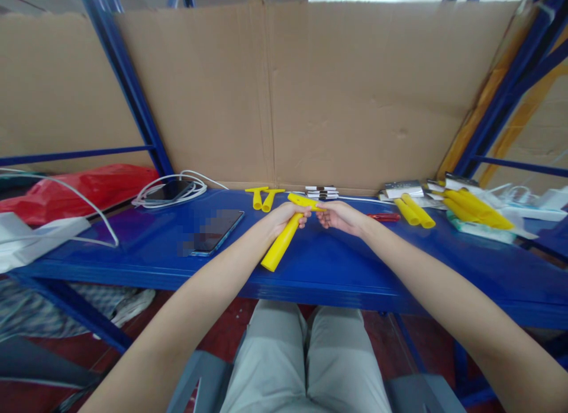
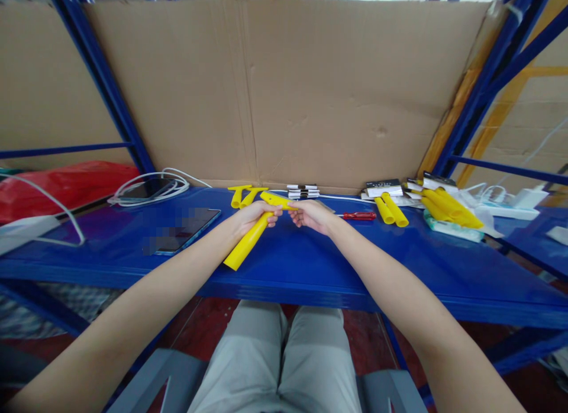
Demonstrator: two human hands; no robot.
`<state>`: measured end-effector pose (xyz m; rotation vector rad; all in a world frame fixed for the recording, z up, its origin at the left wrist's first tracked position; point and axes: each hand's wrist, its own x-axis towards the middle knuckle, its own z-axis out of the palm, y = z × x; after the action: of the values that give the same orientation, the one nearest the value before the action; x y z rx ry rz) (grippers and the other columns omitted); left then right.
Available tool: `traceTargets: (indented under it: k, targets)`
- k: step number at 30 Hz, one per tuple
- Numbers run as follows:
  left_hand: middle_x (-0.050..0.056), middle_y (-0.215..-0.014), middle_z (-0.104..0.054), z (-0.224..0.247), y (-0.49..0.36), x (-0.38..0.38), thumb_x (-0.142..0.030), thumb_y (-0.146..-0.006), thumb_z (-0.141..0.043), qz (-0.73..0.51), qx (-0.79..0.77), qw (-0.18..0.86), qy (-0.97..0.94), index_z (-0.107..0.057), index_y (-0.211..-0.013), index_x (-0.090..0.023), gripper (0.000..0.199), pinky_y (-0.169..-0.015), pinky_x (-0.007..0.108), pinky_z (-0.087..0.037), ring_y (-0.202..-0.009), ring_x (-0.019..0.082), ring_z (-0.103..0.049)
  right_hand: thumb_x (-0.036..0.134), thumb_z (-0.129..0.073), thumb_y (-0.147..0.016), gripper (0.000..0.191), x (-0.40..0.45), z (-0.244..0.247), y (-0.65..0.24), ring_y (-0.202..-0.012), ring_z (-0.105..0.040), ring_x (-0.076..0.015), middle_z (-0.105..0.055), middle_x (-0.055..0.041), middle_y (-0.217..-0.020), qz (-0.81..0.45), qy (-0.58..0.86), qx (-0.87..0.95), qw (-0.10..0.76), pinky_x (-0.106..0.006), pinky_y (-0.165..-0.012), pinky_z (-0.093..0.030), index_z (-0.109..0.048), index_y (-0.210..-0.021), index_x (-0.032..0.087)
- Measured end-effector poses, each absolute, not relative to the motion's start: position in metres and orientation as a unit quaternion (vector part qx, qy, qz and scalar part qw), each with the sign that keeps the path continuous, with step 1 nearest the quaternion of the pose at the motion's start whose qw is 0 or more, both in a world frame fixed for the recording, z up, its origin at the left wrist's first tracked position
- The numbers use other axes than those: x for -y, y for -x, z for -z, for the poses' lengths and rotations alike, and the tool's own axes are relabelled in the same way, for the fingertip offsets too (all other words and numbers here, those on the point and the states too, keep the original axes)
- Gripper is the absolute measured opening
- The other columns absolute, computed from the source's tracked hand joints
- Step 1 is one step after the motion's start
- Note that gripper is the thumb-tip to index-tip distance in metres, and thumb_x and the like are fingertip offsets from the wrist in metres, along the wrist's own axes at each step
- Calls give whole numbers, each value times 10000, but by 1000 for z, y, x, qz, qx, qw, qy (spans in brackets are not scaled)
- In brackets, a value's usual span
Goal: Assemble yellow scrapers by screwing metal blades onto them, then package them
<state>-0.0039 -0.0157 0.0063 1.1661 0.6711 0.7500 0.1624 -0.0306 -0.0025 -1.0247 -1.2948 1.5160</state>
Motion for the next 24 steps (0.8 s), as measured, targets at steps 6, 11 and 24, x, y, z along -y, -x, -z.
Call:
traceTargets:
  k: [6,11,24]
  targets:
    - [-26,-516,-475,-9,5,18,8,-818,-428,-340,-290,725,-524,-504,-735,-99,156,-384,159,-309,-350,22,-369,215,-660,-707,121,31,1,-159,-493,-426,-74,-519,20,-542,-578,408,530,467,-220,-476,-311,-569,-657,154]
    - [-27,-506,-470,-11,5,21,23,-799,-437,-351,-291,718,-525,-509,-709,-101,169,-389,156,-323,-349,21,-367,226,-674,-683,132,32,0,-157,-487,-415,-77,-515,23,-532,-558,412,532,485,-228,-465,-291,-563,-658,159]
    - [-49,-490,-444,-12,5,21,-26,-837,-456,-354,-289,725,-516,-492,-691,-116,175,-389,164,-346,-336,26,-366,350,-738,-624,276,36,3,-156,-485,-414,-72,-513,42,-551,-552,384,549,497,-244,-481,-284,-533,-664,170]
